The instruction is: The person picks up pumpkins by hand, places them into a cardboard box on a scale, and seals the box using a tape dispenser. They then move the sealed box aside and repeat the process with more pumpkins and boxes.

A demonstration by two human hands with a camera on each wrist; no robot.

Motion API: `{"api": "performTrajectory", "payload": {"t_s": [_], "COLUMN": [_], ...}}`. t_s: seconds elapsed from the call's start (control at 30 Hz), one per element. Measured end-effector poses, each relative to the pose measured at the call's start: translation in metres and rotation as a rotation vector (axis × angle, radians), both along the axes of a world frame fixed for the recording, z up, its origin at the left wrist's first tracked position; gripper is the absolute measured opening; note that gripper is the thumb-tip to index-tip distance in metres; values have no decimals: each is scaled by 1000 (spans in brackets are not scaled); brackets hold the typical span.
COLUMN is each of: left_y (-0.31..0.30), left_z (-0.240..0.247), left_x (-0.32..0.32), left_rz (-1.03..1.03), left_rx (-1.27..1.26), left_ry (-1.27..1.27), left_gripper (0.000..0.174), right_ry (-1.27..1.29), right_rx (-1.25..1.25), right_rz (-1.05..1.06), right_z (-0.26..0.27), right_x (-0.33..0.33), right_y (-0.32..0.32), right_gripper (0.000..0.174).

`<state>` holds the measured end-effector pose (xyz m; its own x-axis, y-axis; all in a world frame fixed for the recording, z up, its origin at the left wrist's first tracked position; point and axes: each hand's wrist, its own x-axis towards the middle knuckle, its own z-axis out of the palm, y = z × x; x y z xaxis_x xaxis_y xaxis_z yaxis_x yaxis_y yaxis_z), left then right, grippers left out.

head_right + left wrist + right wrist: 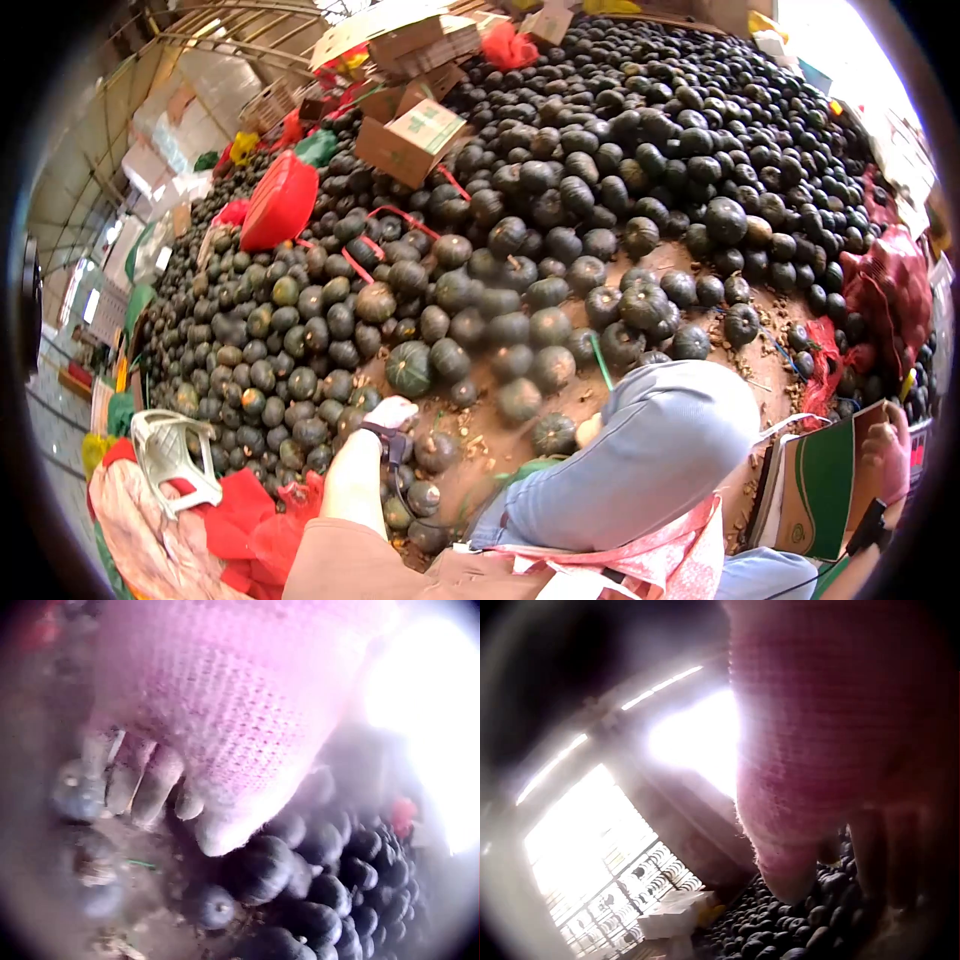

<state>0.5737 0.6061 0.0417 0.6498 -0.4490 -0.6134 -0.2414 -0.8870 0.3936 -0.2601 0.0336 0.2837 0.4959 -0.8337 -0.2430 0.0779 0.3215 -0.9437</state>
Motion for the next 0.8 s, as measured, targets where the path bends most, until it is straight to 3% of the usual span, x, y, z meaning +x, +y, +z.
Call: {"api": "performTrajectory", "payload": {"t_s": [0.03, 0.07, 0.13, 0.27, 0.4, 0.47, 0.53, 0.6, 0.67, 0.7, 0.73, 0.8], "left_y": [-30, -66, -135, -250, -318, -337, -352, -369, -391, -405, -418, -448], "left_z": [2, 9, 33, 29, 22, 31, 44, 55, 74, 80, 85, 79], "left_x": [13, 22, 21, 10, 0, 14, 44, 90, 135, 158, 180, 217], "left_rz": [1, 3, -124, -581, -1014, -1087, -1026, -1044, -934, -854, -772, -439], "left_rx": [-73, -148, -258, -256, -150, -135, -82, -40, 117, 122, 124, -114], "left_ry": [-70, -139, -163, -59, -44, -31, 53, -20, -95, -165, -237, -268], "left_gripper": [45, 45, 46, 53, 50, 49, 54, 57, 60, 62, 64, 64], "right_ry": [-73, 21, -109, 43, 48, 68, 310, 346, 375, 668, 864, 567], "right_rx": [34, 53, 131, 120, 117, 160, 215, 253, 264, 40, -28, 56], "right_rz": [-35, -121, -149, -348, -382, -338, -233, -228, -148, -115, -96, -40], "right_z": [-20, -21, -44, -51, -40, -24, -10, -17, -35, -31, -17, -55], "right_x": [-18, -21, -41, -43, 7, 45, 84, 97, 112, 152, 202, 213], "right_y": [1, 12, 20, 30, 33, 30, 17, -13, -49, -56, -62, -95], "right_gripper": [48, 42, 36, 36, 40, 40, 41, 40, 41, 41, 43, 45]}}
